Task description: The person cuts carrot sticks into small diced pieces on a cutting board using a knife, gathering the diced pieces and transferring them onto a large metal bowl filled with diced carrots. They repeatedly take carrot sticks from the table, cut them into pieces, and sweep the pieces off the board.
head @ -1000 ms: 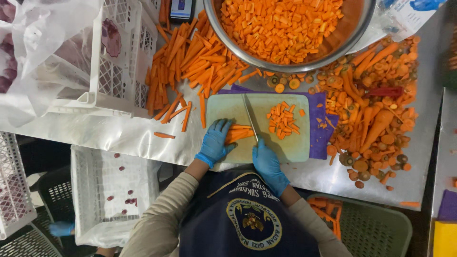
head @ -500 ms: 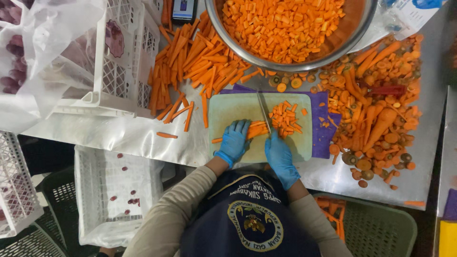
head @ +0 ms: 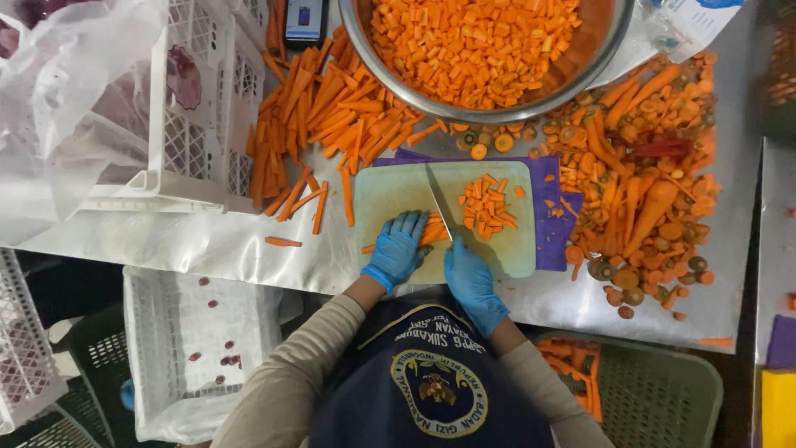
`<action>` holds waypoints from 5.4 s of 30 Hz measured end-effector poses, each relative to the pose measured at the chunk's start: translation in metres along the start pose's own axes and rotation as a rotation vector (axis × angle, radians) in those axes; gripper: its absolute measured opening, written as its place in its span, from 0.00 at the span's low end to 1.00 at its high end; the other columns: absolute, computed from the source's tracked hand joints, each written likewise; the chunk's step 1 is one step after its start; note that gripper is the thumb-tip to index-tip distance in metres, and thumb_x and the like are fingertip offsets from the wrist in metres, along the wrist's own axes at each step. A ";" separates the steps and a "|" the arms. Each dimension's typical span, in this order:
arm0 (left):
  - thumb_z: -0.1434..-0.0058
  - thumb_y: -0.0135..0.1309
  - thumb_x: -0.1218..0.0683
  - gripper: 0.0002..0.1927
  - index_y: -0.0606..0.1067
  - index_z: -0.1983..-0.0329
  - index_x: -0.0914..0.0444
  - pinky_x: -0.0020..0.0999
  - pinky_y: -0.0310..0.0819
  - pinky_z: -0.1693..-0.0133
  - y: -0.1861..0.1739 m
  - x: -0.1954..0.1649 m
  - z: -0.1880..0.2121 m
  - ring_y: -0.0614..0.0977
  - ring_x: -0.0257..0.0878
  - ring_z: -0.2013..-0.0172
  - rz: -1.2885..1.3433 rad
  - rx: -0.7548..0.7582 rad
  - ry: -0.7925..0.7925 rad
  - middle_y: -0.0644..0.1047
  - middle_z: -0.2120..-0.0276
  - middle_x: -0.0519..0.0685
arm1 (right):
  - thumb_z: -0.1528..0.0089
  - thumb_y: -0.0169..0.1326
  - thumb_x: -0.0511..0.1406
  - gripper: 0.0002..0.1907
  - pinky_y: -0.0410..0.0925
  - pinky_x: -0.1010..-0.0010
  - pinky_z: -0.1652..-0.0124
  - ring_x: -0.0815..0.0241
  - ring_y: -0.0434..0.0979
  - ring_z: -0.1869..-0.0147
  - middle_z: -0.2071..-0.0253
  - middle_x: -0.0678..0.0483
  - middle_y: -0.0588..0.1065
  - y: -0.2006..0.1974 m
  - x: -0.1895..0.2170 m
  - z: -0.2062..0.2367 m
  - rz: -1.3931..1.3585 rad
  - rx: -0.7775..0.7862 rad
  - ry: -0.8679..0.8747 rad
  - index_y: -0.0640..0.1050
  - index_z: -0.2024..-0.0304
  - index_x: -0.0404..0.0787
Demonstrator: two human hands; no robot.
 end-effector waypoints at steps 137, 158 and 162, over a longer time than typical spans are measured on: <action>0.47 0.65 0.52 0.24 0.76 0.47 0.62 0.45 0.74 0.45 -0.022 0.052 0.055 0.77 0.56 0.42 0.237 -0.122 0.020 0.74 0.39 0.56 | 0.36 0.45 0.35 0.19 0.71 0.44 0.70 0.34 0.79 0.71 0.75 0.35 0.77 0.038 0.068 0.016 -0.026 0.067 -0.065 0.67 0.45 0.29; 0.48 0.67 0.58 0.23 0.75 0.50 0.66 0.47 0.72 0.41 -0.015 0.046 0.061 0.75 0.60 0.40 0.414 -0.273 -0.113 0.73 0.37 0.59 | 0.34 0.44 0.38 0.24 0.70 0.41 0.70 0.32 0.78 0.71 0.75 0.35 0.76 0.014 0.046 -0.012 -0.008 0.013 0.052 0.64 0.39 0.31; 0.49 0.66 0.59 0.25 0.73 0.48 0.66 0.48 0.68 0.37 -0.001 0.023 0.036 0.70 0.62 0.36 0.441 -0.234 -0.080 0.68 0.34 0.62 | 0.33 0.44 0.40 0.22 0.69 0.40 0.67 0.31 0.78 0.68 0.72 0.34 0.76 0.003 0.022 -0.023 0.005 -0.002 0.015 0.66 0.42 0.32</action>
Point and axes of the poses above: each hand's wrist, its own z-axis away from the middle knuckle, its own y-axis out of the palm, x = y × z, the point moved 6 cm from there along -z, towards the middle knuckle
